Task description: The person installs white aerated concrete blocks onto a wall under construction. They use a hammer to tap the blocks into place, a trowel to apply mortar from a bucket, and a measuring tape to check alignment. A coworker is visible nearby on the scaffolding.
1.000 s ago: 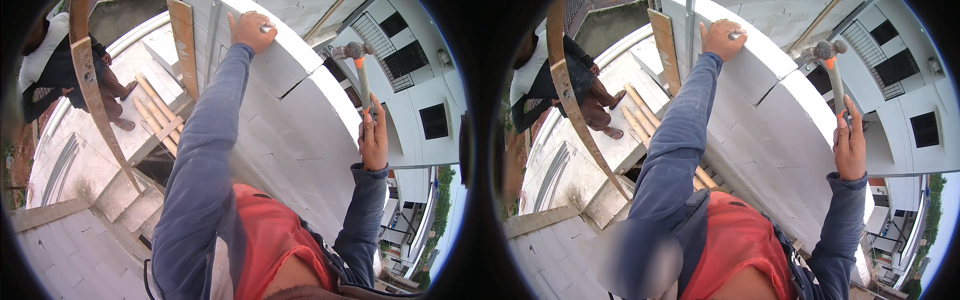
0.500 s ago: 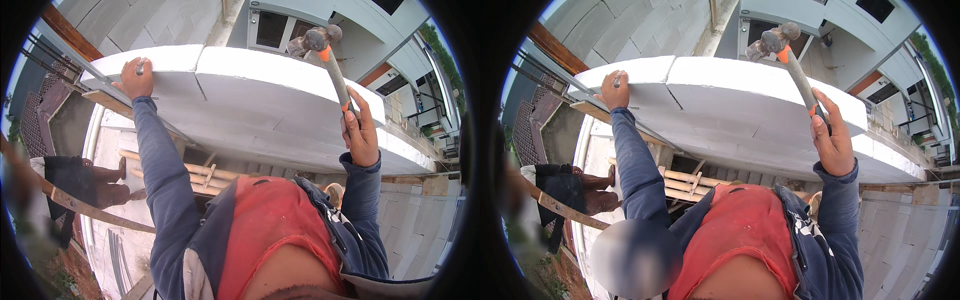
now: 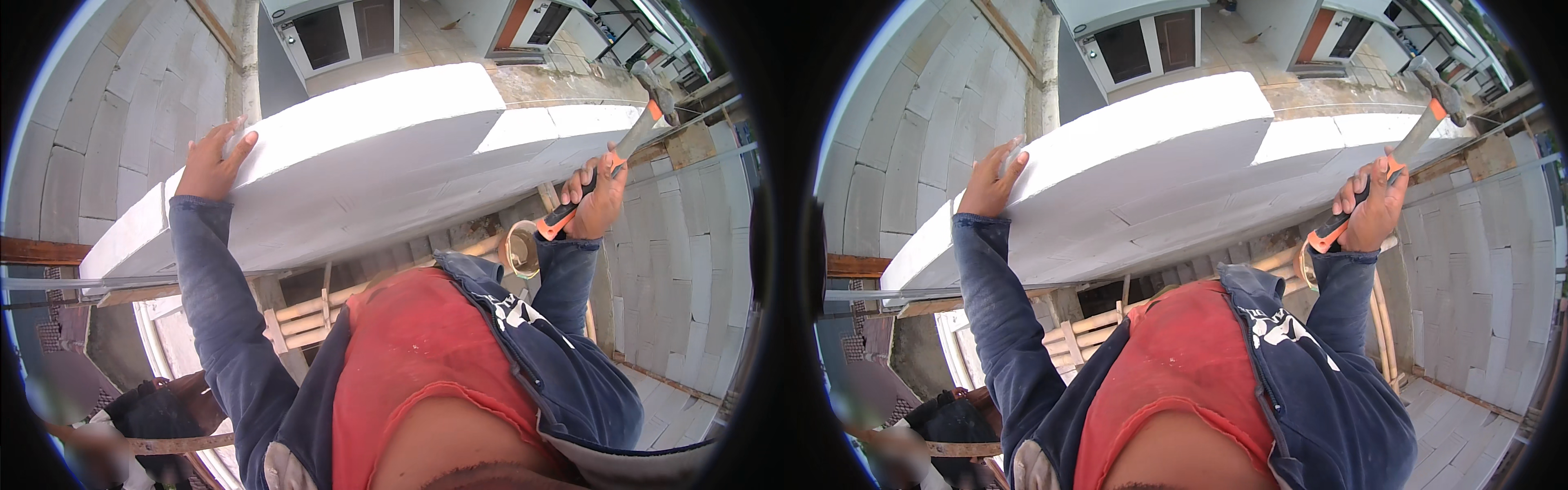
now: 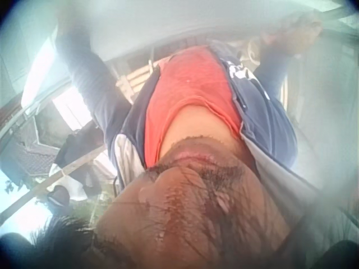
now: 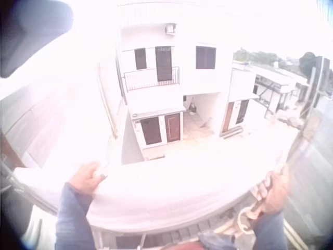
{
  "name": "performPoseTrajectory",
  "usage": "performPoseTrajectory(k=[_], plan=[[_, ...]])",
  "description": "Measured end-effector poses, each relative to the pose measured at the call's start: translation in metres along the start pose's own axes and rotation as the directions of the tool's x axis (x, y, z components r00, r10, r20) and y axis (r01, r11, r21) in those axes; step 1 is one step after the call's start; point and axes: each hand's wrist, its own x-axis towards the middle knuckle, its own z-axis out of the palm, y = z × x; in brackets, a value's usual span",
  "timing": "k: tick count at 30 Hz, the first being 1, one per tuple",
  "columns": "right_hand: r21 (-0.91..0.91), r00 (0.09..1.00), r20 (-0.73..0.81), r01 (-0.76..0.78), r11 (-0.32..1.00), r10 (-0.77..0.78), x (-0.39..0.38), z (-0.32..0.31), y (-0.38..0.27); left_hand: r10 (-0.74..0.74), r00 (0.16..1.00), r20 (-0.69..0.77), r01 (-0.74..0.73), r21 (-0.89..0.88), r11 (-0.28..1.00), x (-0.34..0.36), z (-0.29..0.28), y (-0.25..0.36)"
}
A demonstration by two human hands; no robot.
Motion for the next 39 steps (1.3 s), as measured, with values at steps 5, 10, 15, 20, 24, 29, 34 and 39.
performPoseTrajectory(k=[5, 10, 15, 20, 24, 29, 34, 39], plan=[[0.212, 0.978, -0.182, -0.059, 0.976, 0.099, 0.048, -0.076, 0.029, -0.01, 0.98, 0.201, 0.016, -0.026, 1.0, 0.038, 0.018, 0.058], [0.339, 0.917, -0.228, -0.241, 0.91, 0.328, 0.076, -0.126, 0.09, -0.106, 0.959, 0.262, 0.137, -0.105, 0.985, 0.048, 0.022, 0.072], [0.066, 0.695, 0.162, -0.716, 0.695, 0.701, 0.009, -0.076, 0.116, -0.118, 0.948, 0.297, 0.148, -0.079, 0.986, 0.051, 0.017, 0.072], [-0.171, 0.4, 0.437, -0.842, 0.511, 0.806, 0.005, -0.094, 0.124, -0.135, 0.957, 0.257, 0.172, -0.127, 0.977, 0.045, 0.021, 0.072], [-0.058, 0.522, 0.317, -0.823, 0.565, 0.792, 0.023, -0.104, 0.123, -0.115, 0.967, 0.226, 0.151, -0.15, 0.977, 0.046, 0.024, 0.067], [-0.256, 0.421, 0.443, -0.787, 0.562, 0.792, 0.016, -0.095, 0.127, -0.128, 0.968, 0.217, 0.164, -0.157, 0.974, 0.05, 0.027, 0.066], [-0.305, 0.43, 0.481, -0.734, 0.606, 0.764, 0.027, -0.101, 0.118, -0.104, 0.957, 0.272, 0.158, -0.183, 0.97, 0.047, 0.021, 0.07], [-0.282, 0.482, 0.428, -0.733, 0.619, 0.765, 0.011, -0.091, 0.121, -0.086, 0.956, 0.281, 0.137, -0.166, 0.977, 0.053, 0.019, 0.074]])
